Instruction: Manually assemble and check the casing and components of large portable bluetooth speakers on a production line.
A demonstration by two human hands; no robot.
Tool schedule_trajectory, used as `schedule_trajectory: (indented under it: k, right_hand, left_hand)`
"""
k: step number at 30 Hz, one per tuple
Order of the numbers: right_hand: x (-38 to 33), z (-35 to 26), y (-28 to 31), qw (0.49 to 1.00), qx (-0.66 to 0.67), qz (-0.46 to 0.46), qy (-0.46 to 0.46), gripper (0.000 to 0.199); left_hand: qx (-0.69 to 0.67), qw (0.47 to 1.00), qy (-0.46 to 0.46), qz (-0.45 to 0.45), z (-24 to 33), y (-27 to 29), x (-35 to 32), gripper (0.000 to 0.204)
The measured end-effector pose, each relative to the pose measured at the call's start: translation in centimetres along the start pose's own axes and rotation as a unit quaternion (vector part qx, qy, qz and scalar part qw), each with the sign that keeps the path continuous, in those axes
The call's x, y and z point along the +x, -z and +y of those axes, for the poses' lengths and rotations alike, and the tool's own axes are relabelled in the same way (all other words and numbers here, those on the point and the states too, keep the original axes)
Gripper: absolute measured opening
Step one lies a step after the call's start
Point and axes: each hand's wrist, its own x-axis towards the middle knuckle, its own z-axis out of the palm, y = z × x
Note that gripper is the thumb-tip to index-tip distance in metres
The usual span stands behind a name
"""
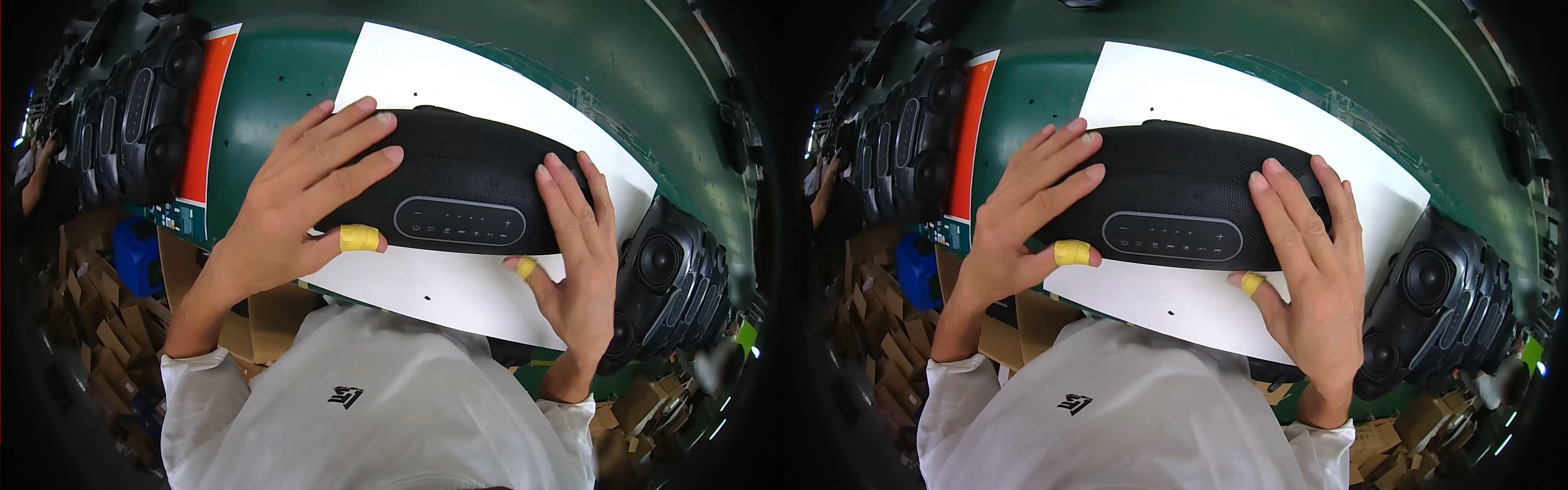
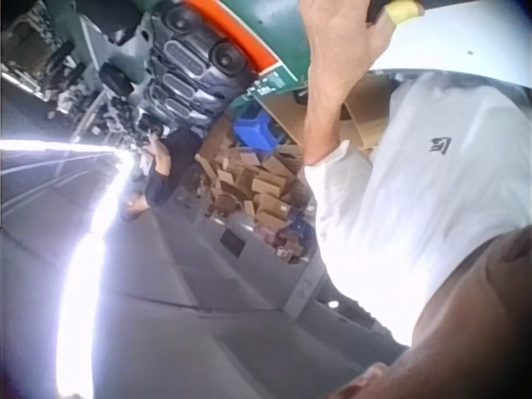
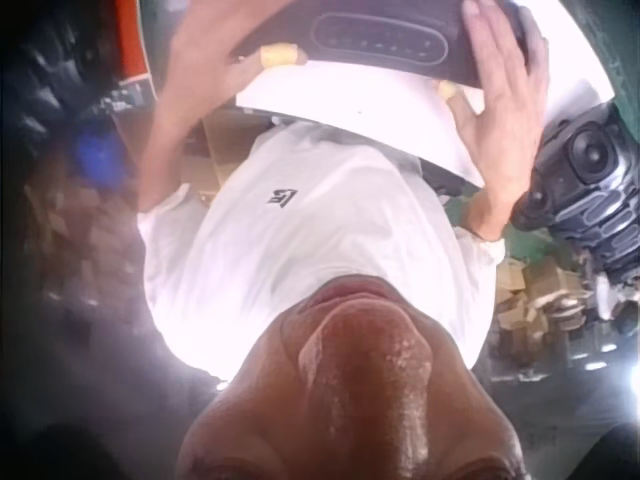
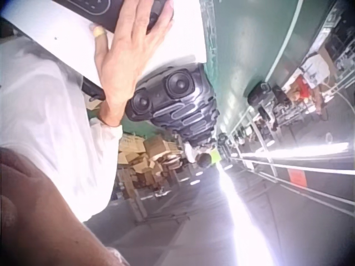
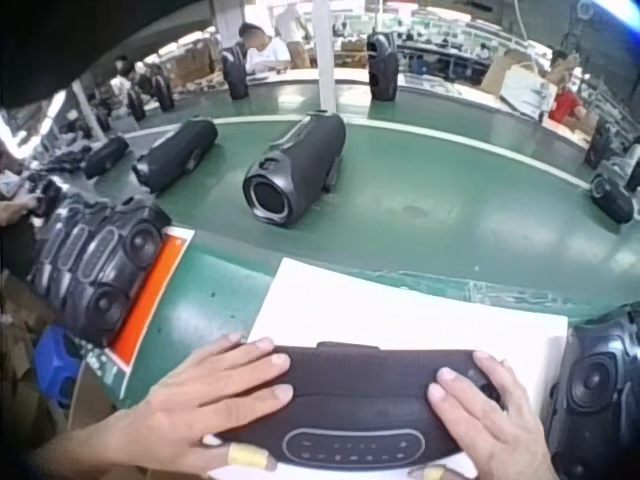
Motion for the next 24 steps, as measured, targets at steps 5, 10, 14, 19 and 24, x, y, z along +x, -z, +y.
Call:
schedule_trajectory:
  k: [5,10,14,19,24]
  right_hand:
    - [-0.4,-1.8,-0.1,0.991,-0.129,-0.031,0.016,0.094]
    - [1.1,-2.7,0.7,0.985,-0.158,-0.059,0.026,0.098]
    - [2.1,-4.4,0.1,0.983,-0.166,-0.077,0.007,0.112]
    - [2.3,-3.4,0.0,0.982,-0.180,-0.051,0.033,0.115]
    - [2.2,-3.1,-0.3,0.983,-0.171,-0.023,0.068,0.114]
  left_hand:
    - [0.121,0.991,-0.055,-0.029,1.4,0.2,-0.2,0.071]
    - [0.137,0.988,-0.062,-0.041,0.7,0.7,0.1,0.064]
    - [0.077,0.994,-0.073,-0.019,-0.5,1.4,0.1,0.057]
    - [0.016,0.997,0.071,0.038,0.6,0.6,4.5,0.031]
    - [0.227,0.972,0.047,0.034,1.0,-3.4,6.6,0.035]
